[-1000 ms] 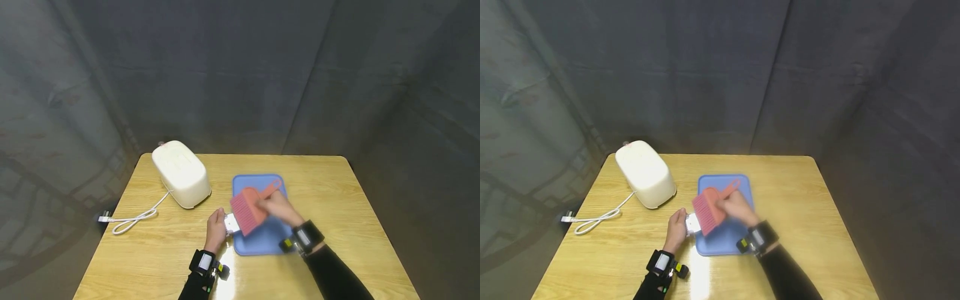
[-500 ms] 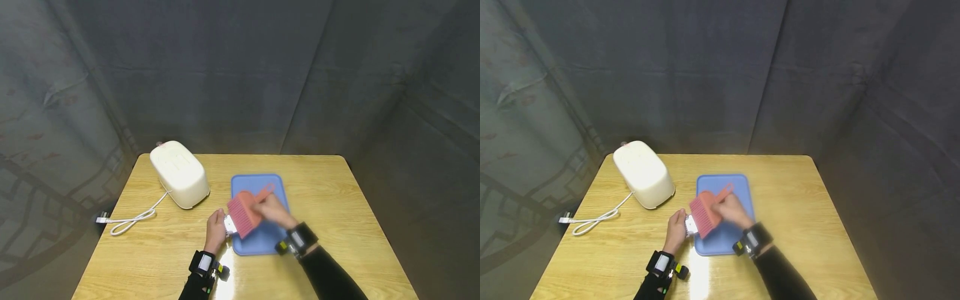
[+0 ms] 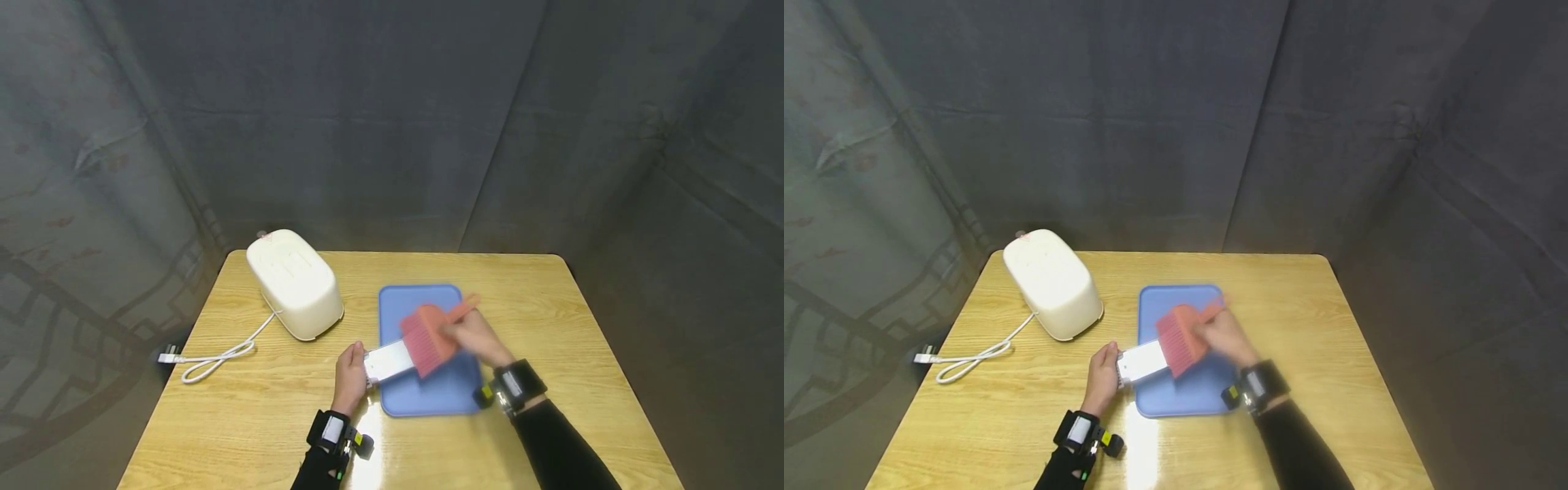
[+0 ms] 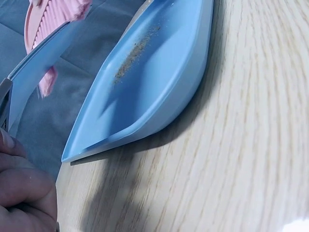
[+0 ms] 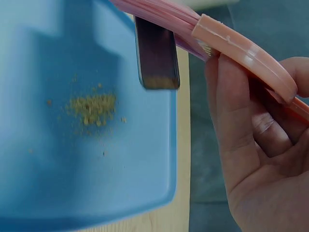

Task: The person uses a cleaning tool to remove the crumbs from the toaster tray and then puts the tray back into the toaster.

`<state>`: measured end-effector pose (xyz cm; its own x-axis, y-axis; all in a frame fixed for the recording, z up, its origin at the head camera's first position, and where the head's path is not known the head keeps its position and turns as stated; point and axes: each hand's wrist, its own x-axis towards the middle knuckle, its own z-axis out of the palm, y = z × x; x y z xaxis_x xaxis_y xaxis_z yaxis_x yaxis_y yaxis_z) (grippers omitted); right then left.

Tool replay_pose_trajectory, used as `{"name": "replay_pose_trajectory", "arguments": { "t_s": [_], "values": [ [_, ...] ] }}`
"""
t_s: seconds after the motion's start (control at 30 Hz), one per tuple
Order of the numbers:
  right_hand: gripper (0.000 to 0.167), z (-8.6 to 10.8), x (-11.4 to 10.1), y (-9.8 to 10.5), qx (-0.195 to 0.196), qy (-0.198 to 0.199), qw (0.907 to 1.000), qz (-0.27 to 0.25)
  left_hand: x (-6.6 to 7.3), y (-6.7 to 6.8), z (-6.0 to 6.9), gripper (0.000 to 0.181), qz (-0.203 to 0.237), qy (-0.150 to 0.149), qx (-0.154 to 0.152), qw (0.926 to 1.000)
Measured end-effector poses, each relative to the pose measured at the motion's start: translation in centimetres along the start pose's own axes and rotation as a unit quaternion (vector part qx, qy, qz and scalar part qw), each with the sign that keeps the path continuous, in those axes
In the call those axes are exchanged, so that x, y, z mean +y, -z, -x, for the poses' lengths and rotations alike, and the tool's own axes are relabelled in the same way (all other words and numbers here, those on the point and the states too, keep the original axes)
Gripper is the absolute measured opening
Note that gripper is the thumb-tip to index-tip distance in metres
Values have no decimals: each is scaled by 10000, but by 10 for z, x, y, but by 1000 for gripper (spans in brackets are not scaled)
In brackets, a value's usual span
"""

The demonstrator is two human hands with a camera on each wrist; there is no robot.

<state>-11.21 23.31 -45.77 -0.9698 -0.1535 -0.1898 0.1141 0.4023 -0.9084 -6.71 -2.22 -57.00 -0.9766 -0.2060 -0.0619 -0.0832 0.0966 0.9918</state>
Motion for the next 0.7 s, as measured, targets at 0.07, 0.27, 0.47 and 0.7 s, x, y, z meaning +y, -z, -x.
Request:
{"name": "replay_pose_trajectory", "arguments": {
  "t_s": [0.07, 0.27, 0.47, 0.7],
  "values": [
    [20, 0, 1, 4, 32, -54, 9999, -78, 0, 0, 0, 41, -24, -7, -14, 10000],
    [19, 3, 2, 16, 127, -90, 9999, -52, 1, 1, 0, 41, -17, 49, -77, 10000],
    [16, 4, 5, 22, 181, -183, 9997, -32, 1, 4, -1, 40, -63, 100, -26, 9999],
    [27, 10, 5, 28, 277, -329, 9990, 100, 1, 3, -2, 41, 29, 183, -112, 9998]
  ]
}}
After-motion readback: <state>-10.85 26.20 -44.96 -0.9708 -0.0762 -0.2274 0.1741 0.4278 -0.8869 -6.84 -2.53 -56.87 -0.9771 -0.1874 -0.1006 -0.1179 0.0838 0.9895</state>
